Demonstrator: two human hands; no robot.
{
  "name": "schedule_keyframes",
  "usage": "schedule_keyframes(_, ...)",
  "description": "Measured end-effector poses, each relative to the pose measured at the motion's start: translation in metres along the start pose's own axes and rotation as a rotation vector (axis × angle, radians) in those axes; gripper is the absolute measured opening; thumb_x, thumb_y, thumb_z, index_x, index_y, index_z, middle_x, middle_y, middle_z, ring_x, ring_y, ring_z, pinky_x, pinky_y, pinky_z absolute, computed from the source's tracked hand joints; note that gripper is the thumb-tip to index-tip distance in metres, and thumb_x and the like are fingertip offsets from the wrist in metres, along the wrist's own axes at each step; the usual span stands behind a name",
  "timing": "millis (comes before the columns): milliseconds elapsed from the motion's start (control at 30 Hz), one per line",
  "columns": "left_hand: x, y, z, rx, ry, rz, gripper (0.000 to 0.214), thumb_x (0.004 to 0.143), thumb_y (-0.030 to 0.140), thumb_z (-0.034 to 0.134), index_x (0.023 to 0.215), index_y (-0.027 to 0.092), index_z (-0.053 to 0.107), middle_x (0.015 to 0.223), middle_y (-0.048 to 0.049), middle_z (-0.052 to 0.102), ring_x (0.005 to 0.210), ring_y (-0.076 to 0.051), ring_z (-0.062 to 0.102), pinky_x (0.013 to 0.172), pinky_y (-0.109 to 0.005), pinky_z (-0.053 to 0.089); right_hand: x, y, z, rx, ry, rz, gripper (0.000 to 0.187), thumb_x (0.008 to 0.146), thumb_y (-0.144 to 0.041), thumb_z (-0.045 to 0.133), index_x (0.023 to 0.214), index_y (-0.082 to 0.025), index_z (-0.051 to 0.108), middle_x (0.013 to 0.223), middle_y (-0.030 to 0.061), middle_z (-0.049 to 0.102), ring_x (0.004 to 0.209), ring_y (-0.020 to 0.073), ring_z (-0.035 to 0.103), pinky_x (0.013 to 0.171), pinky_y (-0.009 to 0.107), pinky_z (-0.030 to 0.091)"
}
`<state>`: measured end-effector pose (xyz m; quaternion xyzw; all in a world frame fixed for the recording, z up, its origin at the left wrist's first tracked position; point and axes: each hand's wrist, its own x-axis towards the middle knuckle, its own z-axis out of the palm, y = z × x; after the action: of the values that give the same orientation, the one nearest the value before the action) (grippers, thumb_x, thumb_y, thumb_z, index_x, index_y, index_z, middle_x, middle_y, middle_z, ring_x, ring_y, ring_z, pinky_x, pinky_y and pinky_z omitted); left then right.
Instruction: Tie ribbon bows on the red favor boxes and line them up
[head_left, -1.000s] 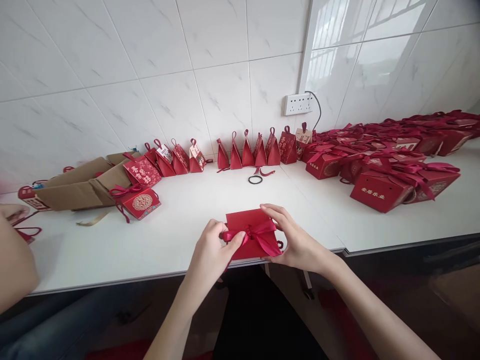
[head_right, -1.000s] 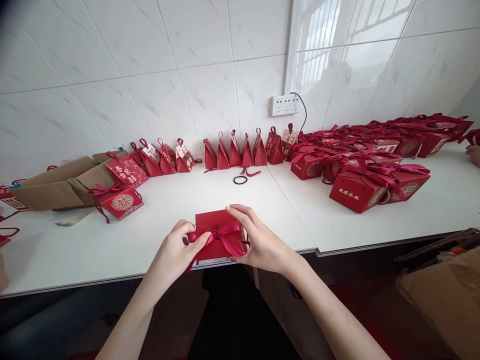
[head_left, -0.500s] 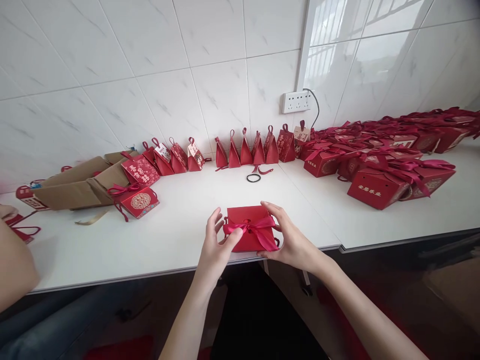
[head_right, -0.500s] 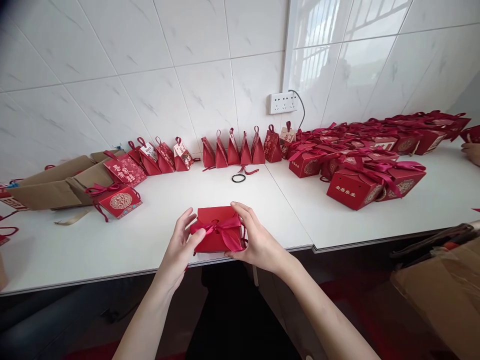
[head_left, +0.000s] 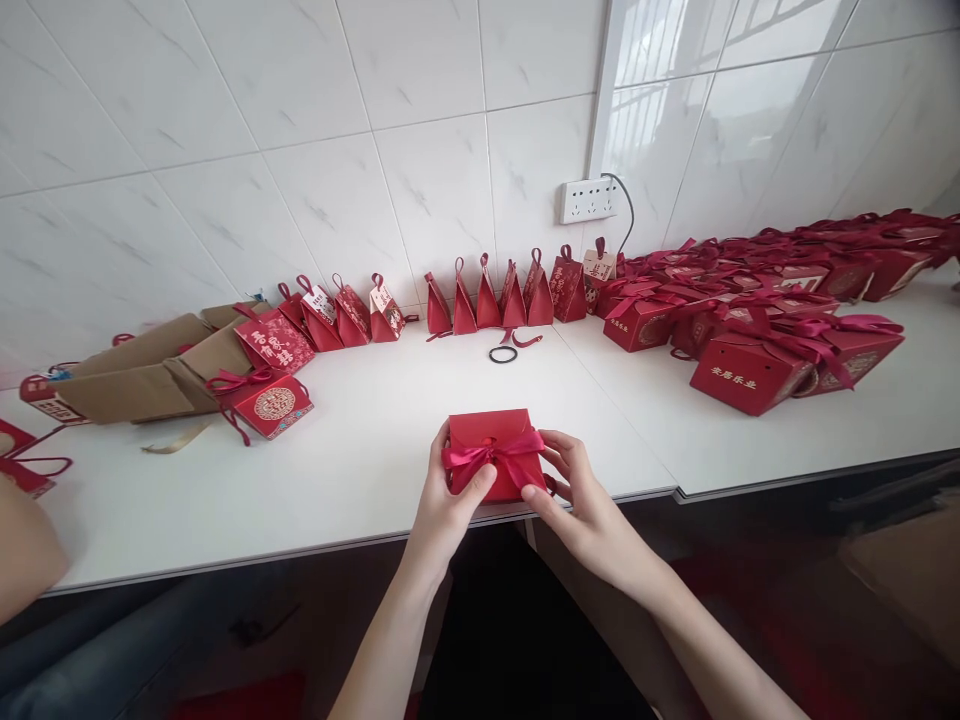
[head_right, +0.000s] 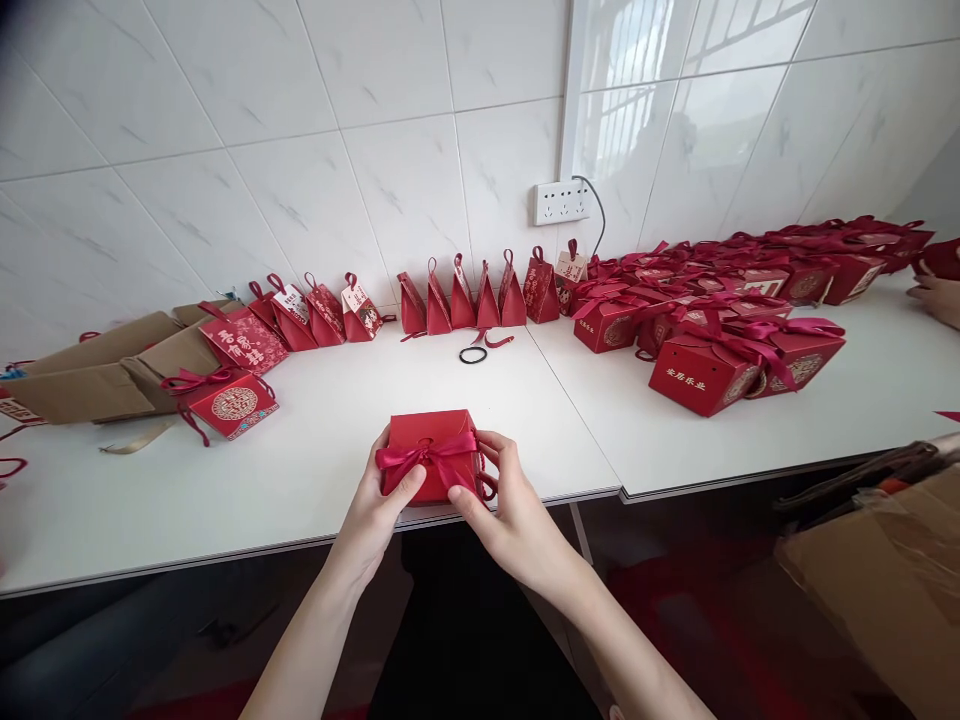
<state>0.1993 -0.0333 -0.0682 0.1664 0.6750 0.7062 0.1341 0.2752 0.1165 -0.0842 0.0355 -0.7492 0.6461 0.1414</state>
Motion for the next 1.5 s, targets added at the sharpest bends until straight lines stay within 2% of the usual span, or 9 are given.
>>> schedule_keyframes(133, -0.005, -0.001, 0.003, -0.085, -0.044, 0.06, 0.063, 0.084, 0.041, 0.057, 0.139, 0.027, 0.027, 0.137, -0.0071, 0.045, 0.129, -0.023, 0.042, 0.105, -0.035, 0.04, -0.005, 0.004, -0.006, -0.056, -0.09, -0.048, 0.051, 0.091, -0.032, 0.049, 0.134, -0.035, 0.022, 0.146, 0.0084, 0.028, 0.138, 0.0213, 0.028, 0.105, 0.046, 0.039)
schedule_keyframes(333, -0.014, -0.009, -0.002, -0.136, -0.158, 0.066, 0.072, 0.079, 0.037, 0.06, 0.141, 0.027, 0.025, 0.139, -0.0079, 0.043, 0.129, -0.026, 0.041, 0.108, -0.04, 0.036, 0.0, 0.01, -0.024, -0.272, -0.122, -0.124, 0.109, 0.069, -0.03, 0.074, 0.145, -0.034, -0.004, 0.154, 0.0116, 0.004, 0.141, 0.03, 0.016, 0.109, 0.053, 0.03)
schedule_keyframes(533, -0.021, -0.014, -0.021, -0.062, -0.119, 0.129, 0.072, 0.075, 0.046, 0.057, 0.14, 0.032, 0.029, 0.146, -0.0057, 0.034, 0.136, -0.028, 0.03, 0.107, -0.04, 0.036, 0.009, 0.013, -0.019, -0.304, -0.102, -0.213, 0.101, 0.07, -0.02, 0.069, 0.146, -0.029, 0.004, 0.145, 0.0161, 0.024, 0.127, 0.0298, 0.043, 0.095, 0.044, 0.049)
schedule_keyframes(667, -0.013, -0.003, -0.037, 0.111, 0.11, 0.138, 0.046, 0.084, 0.053, 0.044, 0.117, 0.023, 0.054, 0.131, -0.008, 0.051, 0.127, -0.026, 0.042, 0.104, -0.039, 0.035, 0.004, 0.016, -0.02, -0.387, -0.018, -0.285, 0.101, 0.07, -0.024, 0.073, 0.145, -0.033, 0.007, 0.144, 0.0148, 0.026, 0.132, 0.0328, 0.036, 0.097, 0.049, 0.046)
schedule_keyframes(800, -0.013, 0.017, -0.026, 0.377, 0.027, 0.109, 0.035, 0.082, 0.053, 0.054, 0.091, 0.02, 0.061, 0.092, -0.0046, 0.064, 0.093, -0.02, 0.058, 0.085, -0.032, 0.044, -0.003, 0.014, -0.024, -0.428, 0.078, -0.386, 0.101, 0.071, -0.025, 0.074, 0.146, -0.034, 0.006, 0.145, 0.0138, 0.026, 0.137, 0.0334, 0.026, 0.102, 0.054, 0.041)
schedule_keyframes(900, -0.022, 0.029, -0.006, 0.46, 0.096, 0.263, 0.02, 0.083, 0.041, 0.058, 0.081, 0.021, 0.058, 0.077, -0.0004, 0.059, 0.077, -0.015, 0.057, 0.069, -0.025, 0.045, -0.008, 0.01, -0.029, -0.449, 0.142, -0.435, 0.099, 0.073, -0.024, 0.073, 0.146, -0.034, 0.007, 0.146, 0.0127, 0.025, 0.139, 0.032, 0.022, 0.103, 0.053, 0.041)
schedule_keyframes(1000, -0.033, 0.036, 0.013, 0.507, 0.079, 0.587, 0.004, 0.086, 0.023, 0.057, 0.082, 0.021, 0.056, 0.075, 0.0001, 0.056, 0.069, -0.012, 0.054, 0.062, -0.024, 0.045, -0.017, 0.007, -0.034, -0.476, 0.238, -0.493, 0.093, 0.076, -0.022, 0.069, 0.146, -0.033, 0.009, 0.145, 0.0117, 0.027, 0.14, 0.0303, 0.02, 0.105, 0.053, 0.039)
schedule_keyframes(1200, -0.047, 0.042, 0.043, 0.731, -0.104, 1.247, 0.021, 0.078, 0.005, 0.059, 0.094, 0.018, 0.064, 0.069, -0.0008, 0.056, 0.068, -0.013, 0.05, 0.068, -0.03, 0.045, -0.036, 0.007, -0.038, -0.494, 0.499, -0.512, 0.094, 0.074, -0.034, 0.072, 0.145, -0.032, 0.01, 0.142, 0.0123, 0.031, 0.136, 0.0325, 0.028, 0.109, 0.058, 0.029)
schedule_keyframes(1500, -0.051, 0.045, 0.075, 0.796, -0.206, 1.366, 0.031, 0.071, -0.005, 0.059, 0.095, 0.015, 0.064, 0.069, -0.0002, 0.057, 0.07, -0.012, 0.051, 0.078, -0.034, 0.044, -0.064, 0.01, -0.065, -0.514, 0.676, -0.468, 0.098, 0.069, -0.036, 0.075, 0.142, -0.035, 0.01, 0.143, 0.0113, 0.03, 0.135, 0.0344, 0.028, 0.107, 0.059, 0.033)
